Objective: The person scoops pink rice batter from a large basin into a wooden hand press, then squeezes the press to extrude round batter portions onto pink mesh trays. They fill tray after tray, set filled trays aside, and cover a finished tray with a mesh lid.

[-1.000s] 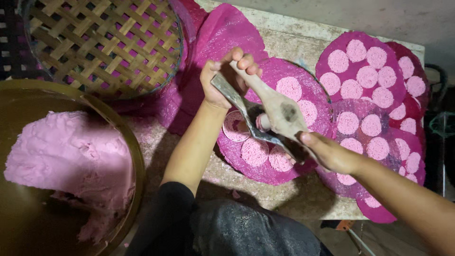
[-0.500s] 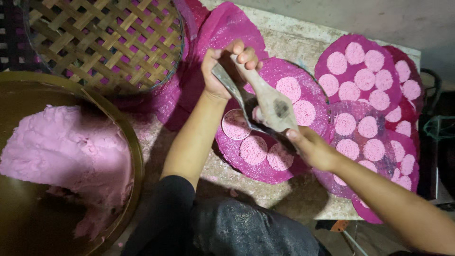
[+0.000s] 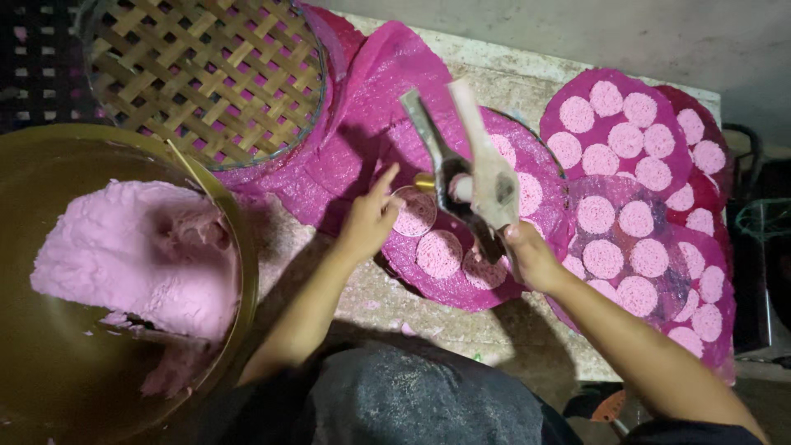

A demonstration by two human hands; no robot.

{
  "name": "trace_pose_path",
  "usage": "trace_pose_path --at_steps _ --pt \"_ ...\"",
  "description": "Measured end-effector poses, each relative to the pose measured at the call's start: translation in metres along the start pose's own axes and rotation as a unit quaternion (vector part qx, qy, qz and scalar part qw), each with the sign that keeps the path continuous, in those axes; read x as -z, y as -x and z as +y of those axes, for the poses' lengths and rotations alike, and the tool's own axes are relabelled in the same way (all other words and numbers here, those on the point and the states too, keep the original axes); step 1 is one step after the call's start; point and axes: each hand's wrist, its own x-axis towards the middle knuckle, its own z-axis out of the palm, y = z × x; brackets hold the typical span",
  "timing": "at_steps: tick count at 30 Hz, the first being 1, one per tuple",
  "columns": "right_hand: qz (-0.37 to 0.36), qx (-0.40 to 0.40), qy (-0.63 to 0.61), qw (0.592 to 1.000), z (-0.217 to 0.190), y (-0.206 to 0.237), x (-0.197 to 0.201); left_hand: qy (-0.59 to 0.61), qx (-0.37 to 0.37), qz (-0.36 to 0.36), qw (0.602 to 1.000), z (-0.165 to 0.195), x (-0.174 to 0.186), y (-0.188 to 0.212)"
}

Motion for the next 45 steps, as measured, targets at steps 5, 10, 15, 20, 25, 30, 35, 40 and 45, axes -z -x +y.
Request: trace_pose_path --at_steps 5,10,15,20,25,30,35,40,45 --pt "0.08 0.044 0.011 0.996 -0.002 0.03 -0.007 -0.18 0.019 0.019 0.983 0.032 0.019 0.031" --pt "0.168 0.114 -0.082 0.976 0.011 0.075 -0.021 -0.215 -0.13 -0.067 0.966 0.046 0.02 0.016" --pt "0.221 0.171 -0.13 0.951 0.033 0.125 -0.023 -0.29 -0.083 -0.152 0.941 0.048 0.006 0.004" --pt "0.321 0.165 -0.118 0.925 0.046 0.175 -0.011 -0.273 -0.031 -0.199 0.941 0.055 0.007 -0.01" --pt "0.324 0.163 -0.161 0.918 0.065 0.206 0.006 -0.311 -0.022 -0.194 0.93 0.075 -0.013 -0.025" --pt "0.353 0.165 -0.176 0.904 0.079 0.226 0.017 -0.315 -0.104 -0.233 0.914 0.091 -0.079 -0.039" --pt "0.362 0.168 -0.145 0.905 0.087 0.245 0.022 -0.318 -0.125 -0.244 0.908 0.075 -0.113 -0.043" --pt "0.345 0.135 -0.099 0.924 0.088 0.249 0.031 -0.321 -0.127 -0.227 0.911 0.059 -0.12 -0.049" --pt "0.224 0.006 0.086 0.971 0.047 0.217 0.054 0.105 -0.045 -0.276 0.954 0.081 -0.122 -0.067"
